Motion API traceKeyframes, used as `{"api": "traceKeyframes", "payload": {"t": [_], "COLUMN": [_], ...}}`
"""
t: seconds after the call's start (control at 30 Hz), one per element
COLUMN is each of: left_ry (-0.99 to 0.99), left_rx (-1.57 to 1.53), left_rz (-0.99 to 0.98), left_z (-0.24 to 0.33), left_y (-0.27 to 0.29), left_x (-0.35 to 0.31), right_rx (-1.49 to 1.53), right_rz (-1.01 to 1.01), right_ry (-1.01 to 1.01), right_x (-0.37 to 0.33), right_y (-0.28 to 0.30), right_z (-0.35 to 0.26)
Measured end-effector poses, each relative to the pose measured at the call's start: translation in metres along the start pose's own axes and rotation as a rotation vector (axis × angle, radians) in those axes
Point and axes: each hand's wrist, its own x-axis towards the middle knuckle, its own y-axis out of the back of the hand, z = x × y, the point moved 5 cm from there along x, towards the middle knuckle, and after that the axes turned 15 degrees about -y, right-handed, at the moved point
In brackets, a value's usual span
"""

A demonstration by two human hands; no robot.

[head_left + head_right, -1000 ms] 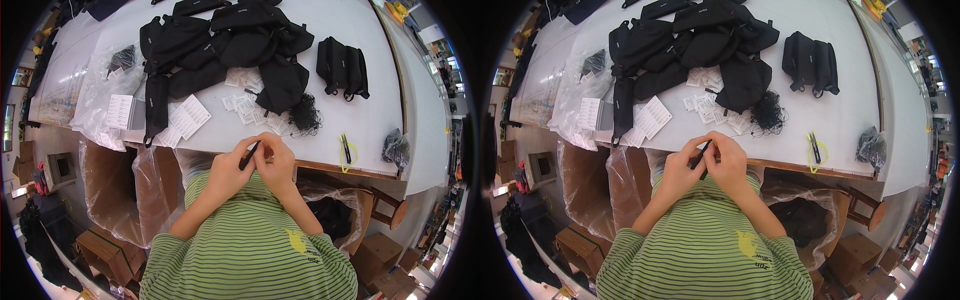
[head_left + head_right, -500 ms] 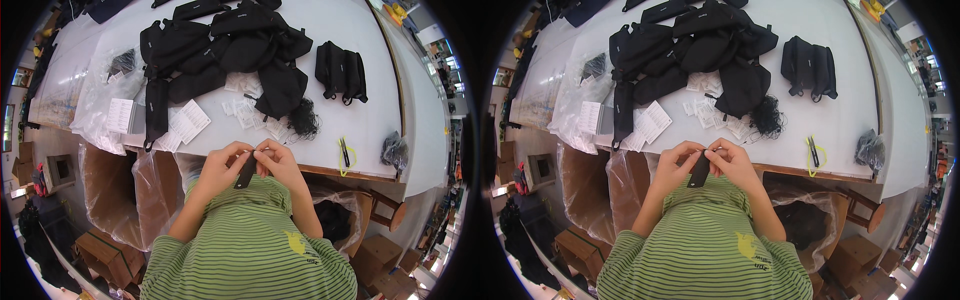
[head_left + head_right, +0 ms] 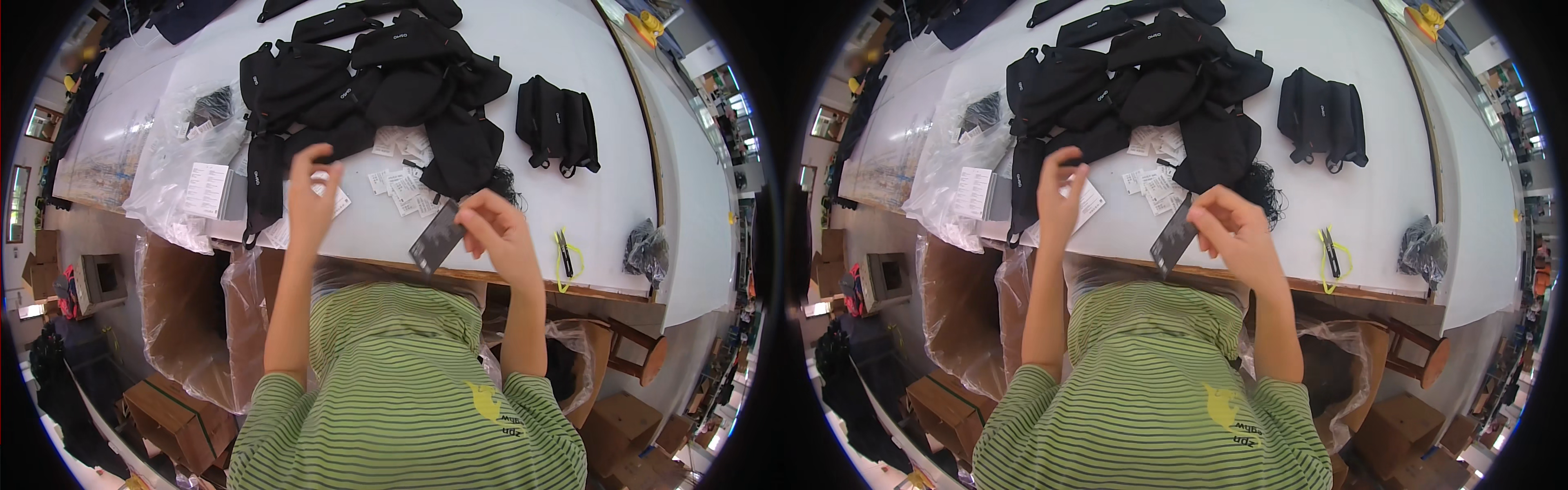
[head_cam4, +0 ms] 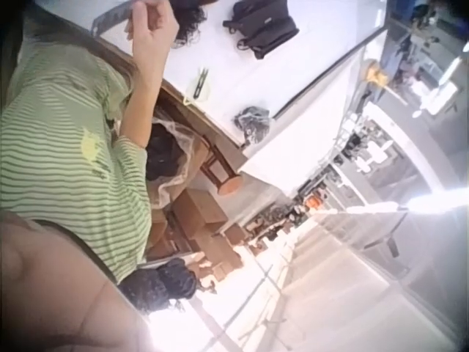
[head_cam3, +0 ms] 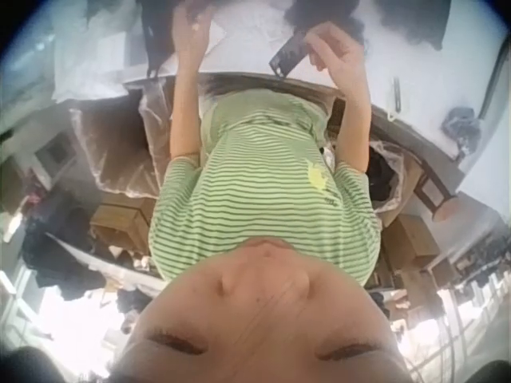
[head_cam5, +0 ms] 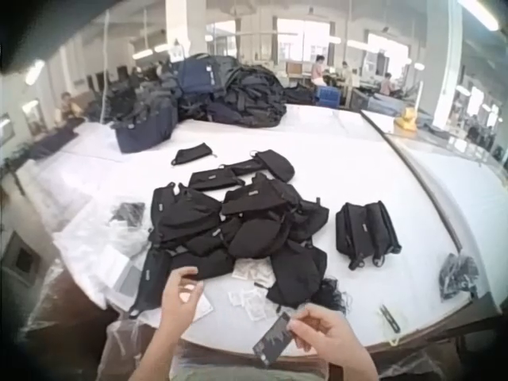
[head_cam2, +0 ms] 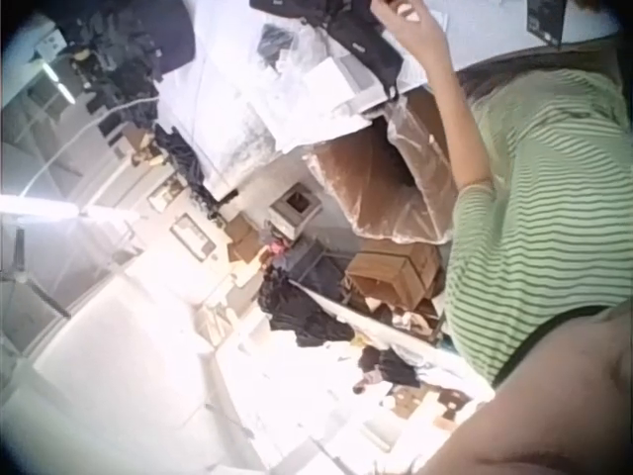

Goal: The person is seen putting black bags into a larger container after checking tags and quality.

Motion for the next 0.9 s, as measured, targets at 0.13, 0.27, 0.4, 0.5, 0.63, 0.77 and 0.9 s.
{"api": "traceKeyframes", "payload": {"t": [0.13,0.27,0.4,0.5,0.63,0.77,0.9], "left_ry": [-0.022,-0.052,-0.042,-0.17,-0.234,0.144,0.431], "left_rx": [0.541,0.719,0.803,0.843,0.357,-0.232,-0.611], "left_rz": [0.187,0.103,0.075,0.054,-0.061,-0.057,0.029], "left_z": [-0.087,-0.118,-0.11,-0.06,0.005,0.026,0.045], "left_y": [0.06,0.062,0.066,0.055,0.017,-0.008,-0.012], "left_x": [0.033,0.047,0.059,0.061,0.04,-0.019,-0.057], "right_rx": [0.067,-0.01,0.04,0.106,0.09,0.188,0.272], "right_rz": [0.23,0.402,0.256,0.176,0.092,-0.007,0.079], "right_ry": [0.349,0.329,0.324,0.209,0.072,-0.042,0.008], "right_x": [-0.033,-0.024,-0.024,-0.015,0.006,0.011,0.017], "right_y": [0.035,0.048,0.039,0.022,-0.009,-0.055,-0.069], "right_z": [-0.054,-0.059,-0.048,-0.024,0.018,0.049,0.063]}}
